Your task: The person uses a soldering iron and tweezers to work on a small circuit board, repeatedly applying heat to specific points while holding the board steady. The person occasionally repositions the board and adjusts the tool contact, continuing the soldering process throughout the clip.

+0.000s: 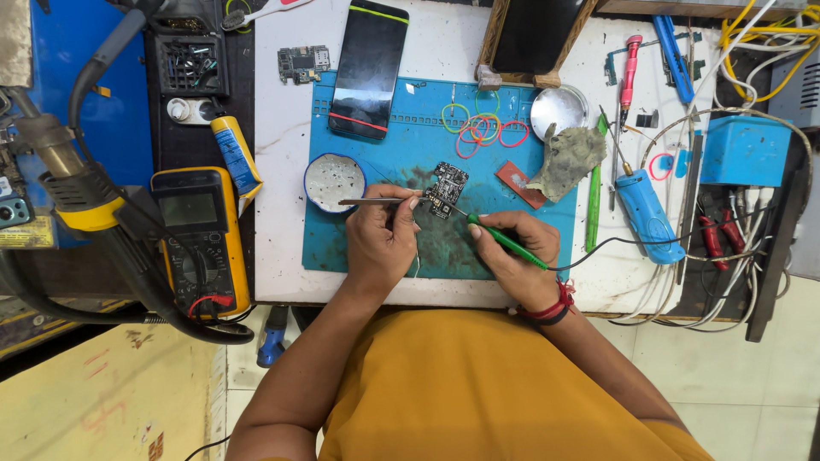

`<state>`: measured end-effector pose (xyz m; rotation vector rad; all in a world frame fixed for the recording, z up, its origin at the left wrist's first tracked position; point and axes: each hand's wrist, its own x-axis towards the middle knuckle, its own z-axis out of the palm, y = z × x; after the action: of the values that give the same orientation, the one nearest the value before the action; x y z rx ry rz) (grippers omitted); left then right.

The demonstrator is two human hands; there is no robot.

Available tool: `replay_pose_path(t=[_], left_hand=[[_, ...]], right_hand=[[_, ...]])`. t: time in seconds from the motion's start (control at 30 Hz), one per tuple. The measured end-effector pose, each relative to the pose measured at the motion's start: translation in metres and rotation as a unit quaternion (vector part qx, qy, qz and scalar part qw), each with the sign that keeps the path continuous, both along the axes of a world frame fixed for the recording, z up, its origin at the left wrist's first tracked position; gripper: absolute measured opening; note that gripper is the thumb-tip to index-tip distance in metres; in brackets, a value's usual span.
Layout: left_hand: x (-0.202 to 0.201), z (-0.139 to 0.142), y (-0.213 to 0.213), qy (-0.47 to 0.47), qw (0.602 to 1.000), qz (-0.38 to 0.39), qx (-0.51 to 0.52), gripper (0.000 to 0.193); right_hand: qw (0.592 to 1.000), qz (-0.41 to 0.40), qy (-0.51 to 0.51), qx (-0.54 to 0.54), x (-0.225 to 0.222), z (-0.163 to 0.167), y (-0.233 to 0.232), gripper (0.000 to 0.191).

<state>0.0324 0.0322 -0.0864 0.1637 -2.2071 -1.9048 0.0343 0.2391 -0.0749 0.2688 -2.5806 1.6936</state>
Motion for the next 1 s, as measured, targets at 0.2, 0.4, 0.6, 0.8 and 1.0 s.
replay_pose_path(t=[0.2, 0.4, 0.6, 0.8, 1.0], left_hand=[[-0.0009, 0.0009, -0.0003, -0.001, 1.000, 0.002, -0.009, 0.006], [0.0006, 0.0010, -0.0005, 0.004, 1.000, 0.000, -0.006, 0.006], [0.0001, 0.0000, -0.0004, 0.008, 1.000, 0.001, -0.004, 0.006], [0.0018, -0.0011, -0.0009, -0.002, 1.000, 0.003, 0.003, 0.006], [0.0012, -0.0008, -0.0023, 0.002, 1.000, 0.000, -0.005, 0.006]], right_hand=[[1.000, 0.000, 0.007, 0.005, -0.0008, 0.0017, -0.0017, 0.014], [1.000, 0.004, 0.009, 0.000, 0.0009, 0.0004, -0.0008, 0.014], [1.000, -0.013, -0.013, -0.012, 0.0024, -0.0024, 0.0001, 0.013], [1.000, -0.003, 0.000, -0.004, 0.0035, -0.0017, -0.0009, 0.013], [1.000, -0.002, 0.005, 0.004, 0.0022, 0.0015, -0.0030, 0.013]])
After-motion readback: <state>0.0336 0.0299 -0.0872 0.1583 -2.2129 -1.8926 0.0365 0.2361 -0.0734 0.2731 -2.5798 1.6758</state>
